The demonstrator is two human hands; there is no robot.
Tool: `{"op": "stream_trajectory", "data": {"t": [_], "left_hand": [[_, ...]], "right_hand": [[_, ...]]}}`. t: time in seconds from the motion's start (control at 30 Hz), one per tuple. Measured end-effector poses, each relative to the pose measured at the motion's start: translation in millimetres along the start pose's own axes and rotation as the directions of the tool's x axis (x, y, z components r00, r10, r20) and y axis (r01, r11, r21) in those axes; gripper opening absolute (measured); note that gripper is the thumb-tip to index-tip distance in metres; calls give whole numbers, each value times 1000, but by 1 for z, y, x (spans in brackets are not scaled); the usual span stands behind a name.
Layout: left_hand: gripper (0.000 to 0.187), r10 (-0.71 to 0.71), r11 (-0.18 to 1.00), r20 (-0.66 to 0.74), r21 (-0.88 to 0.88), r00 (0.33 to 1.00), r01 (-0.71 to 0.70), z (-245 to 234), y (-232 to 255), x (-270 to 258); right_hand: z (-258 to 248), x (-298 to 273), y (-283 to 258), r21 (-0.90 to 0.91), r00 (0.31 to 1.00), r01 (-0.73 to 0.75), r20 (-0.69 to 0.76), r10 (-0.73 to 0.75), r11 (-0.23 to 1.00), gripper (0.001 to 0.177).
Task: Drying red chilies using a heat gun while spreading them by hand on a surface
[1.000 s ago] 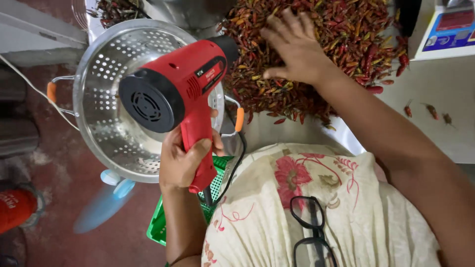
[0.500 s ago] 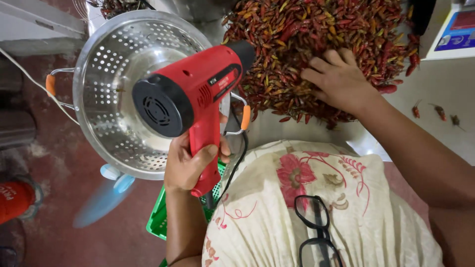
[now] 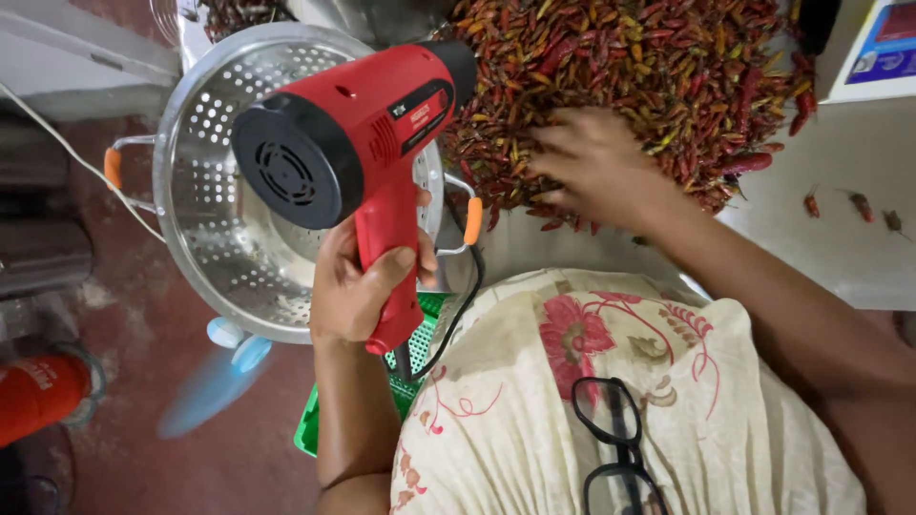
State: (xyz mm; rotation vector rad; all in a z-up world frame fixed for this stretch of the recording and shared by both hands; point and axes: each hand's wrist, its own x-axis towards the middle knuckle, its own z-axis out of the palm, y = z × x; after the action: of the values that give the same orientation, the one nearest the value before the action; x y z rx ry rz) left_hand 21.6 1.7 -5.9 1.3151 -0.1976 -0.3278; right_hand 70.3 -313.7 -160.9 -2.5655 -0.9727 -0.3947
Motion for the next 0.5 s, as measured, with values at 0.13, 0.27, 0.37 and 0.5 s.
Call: {"op": "stream_trajectory", "data": {"t": [0.13, 0.27, 0.37, 0.5], "left_hand": [[35, 2, 999, -28, 43, 1000, -1, 12, 12, 2], [32, 34, 997, -54, 78, 998, -30, 21, 25, -3], [46, 24, 999, 6, 42, 1000, -24, 18, 27, -10], [38, -39, 998, -36, 51, 999, 40, 9, 13, -25]], "right_hand": [[82, 43, -6, 48, 994, 105, -8, -105, 993, 74], [116, 74, -6, -134, 878, -10, 473, 72, 991, 89], [97, 65, -7, -240, 993, 10, 113, 18, 971, 21], [35, 63, 14, -499, 937, 6, 305, 169, 867, 36]]}}
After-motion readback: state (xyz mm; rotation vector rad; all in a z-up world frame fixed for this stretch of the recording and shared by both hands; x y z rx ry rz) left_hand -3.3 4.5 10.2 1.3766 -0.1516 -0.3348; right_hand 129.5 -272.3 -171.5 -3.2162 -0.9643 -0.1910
